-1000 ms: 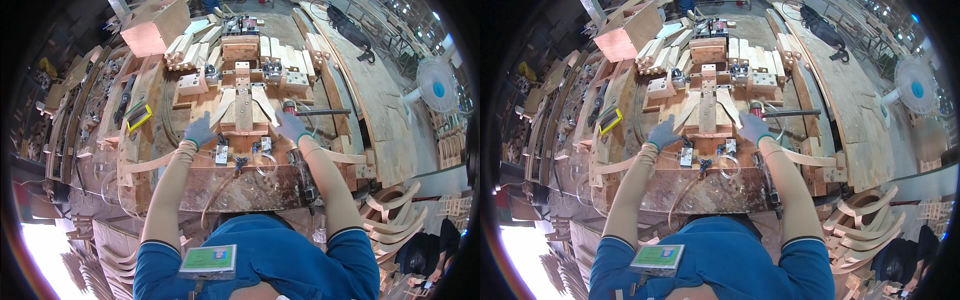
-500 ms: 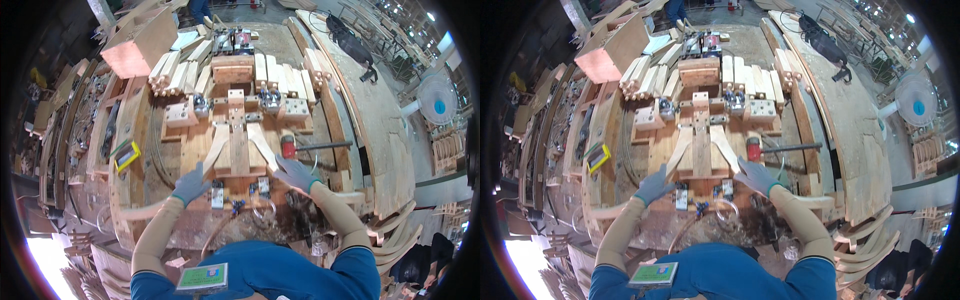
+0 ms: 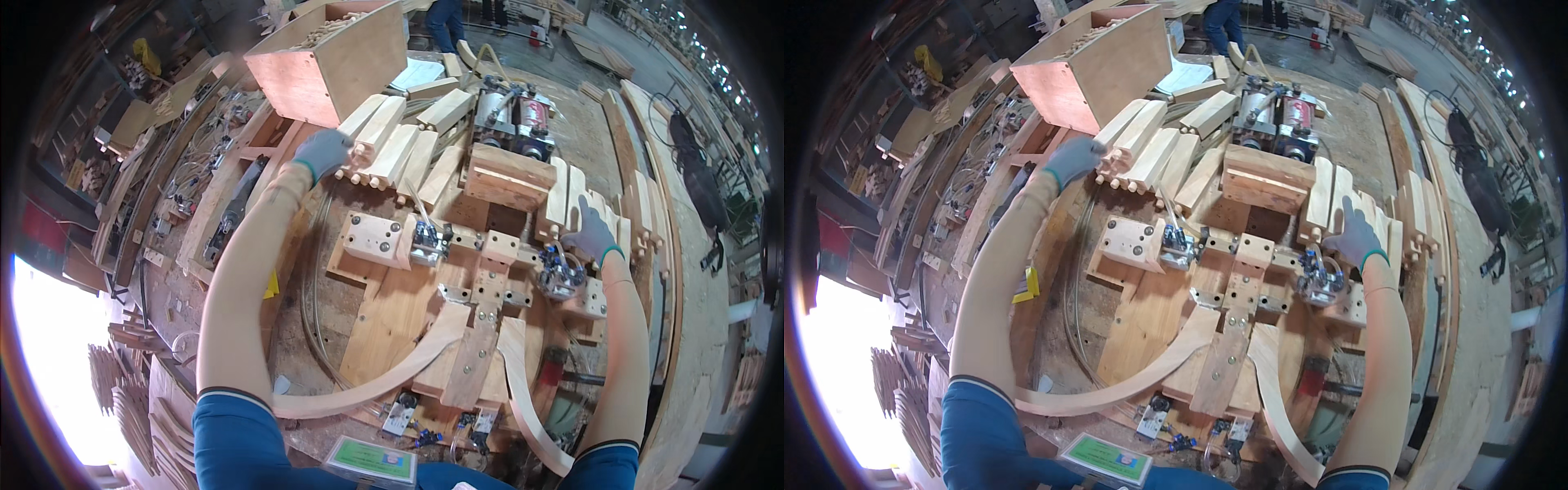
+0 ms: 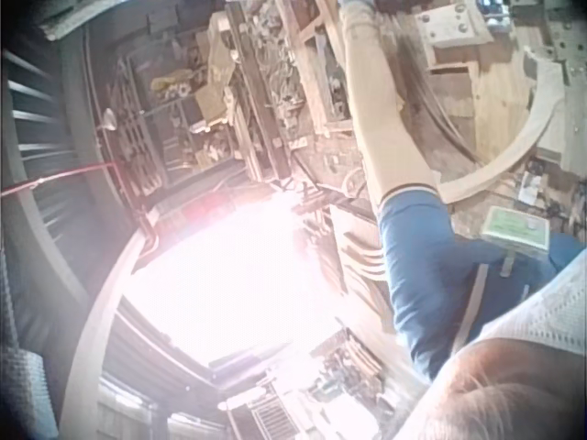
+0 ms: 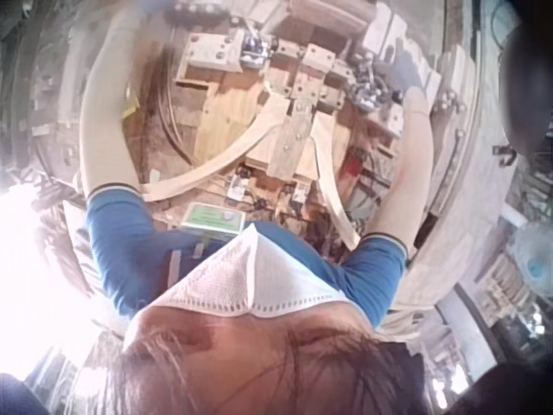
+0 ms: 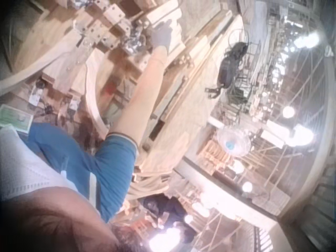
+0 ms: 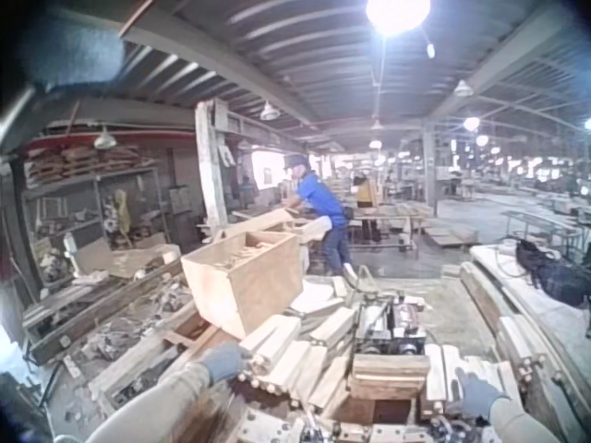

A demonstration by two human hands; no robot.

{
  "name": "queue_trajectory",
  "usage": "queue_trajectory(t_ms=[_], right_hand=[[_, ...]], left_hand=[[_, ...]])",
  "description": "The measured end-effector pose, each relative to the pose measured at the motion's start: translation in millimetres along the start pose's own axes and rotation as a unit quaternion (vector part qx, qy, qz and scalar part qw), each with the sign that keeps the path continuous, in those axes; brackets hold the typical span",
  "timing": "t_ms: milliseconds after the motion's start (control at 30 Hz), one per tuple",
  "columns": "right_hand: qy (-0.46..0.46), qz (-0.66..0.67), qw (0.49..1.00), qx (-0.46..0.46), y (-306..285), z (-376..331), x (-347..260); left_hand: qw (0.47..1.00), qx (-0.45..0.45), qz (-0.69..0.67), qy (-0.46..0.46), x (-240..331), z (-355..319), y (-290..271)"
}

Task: The person assembles curved wooden chair parts by placing them into a jig, securing them with clamps, and fastening them with a pneumatic nail gun. The person repeats this process for multiple units and stacks the finished assemblies.

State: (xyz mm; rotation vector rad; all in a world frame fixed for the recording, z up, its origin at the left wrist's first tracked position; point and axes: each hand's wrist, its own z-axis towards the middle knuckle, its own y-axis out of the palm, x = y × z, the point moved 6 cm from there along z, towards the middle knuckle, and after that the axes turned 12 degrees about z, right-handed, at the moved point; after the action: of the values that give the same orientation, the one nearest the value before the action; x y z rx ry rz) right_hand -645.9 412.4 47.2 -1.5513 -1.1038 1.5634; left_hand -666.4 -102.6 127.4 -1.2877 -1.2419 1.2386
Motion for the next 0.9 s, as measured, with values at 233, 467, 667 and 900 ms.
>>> queue_trajectory(t_ms=[233, 467, 667, 900], right_hand=[[0.043, -0.068, 0.997, 0.004, -9, -3, 41], [0.053, 0.015, 0.998, -0.03, -24, 9, 64], [0.059, 0.272, 0.96, 0.04, -36, 4, 61], [0.108, 0.523, 0.843, -0.062, -48, -83, -63]], left_hand=[[0.997, 0.076, -0.011, 0.006, 31, 88, 31], [0.999, 0.022, 0.037, -0.025, 65, 121, 46], [0.822, -0.147, -0.55, 0.023, 55, 80, 40], [0.783, -0.207, -0.582, 0.075, 140, -76, 9]])
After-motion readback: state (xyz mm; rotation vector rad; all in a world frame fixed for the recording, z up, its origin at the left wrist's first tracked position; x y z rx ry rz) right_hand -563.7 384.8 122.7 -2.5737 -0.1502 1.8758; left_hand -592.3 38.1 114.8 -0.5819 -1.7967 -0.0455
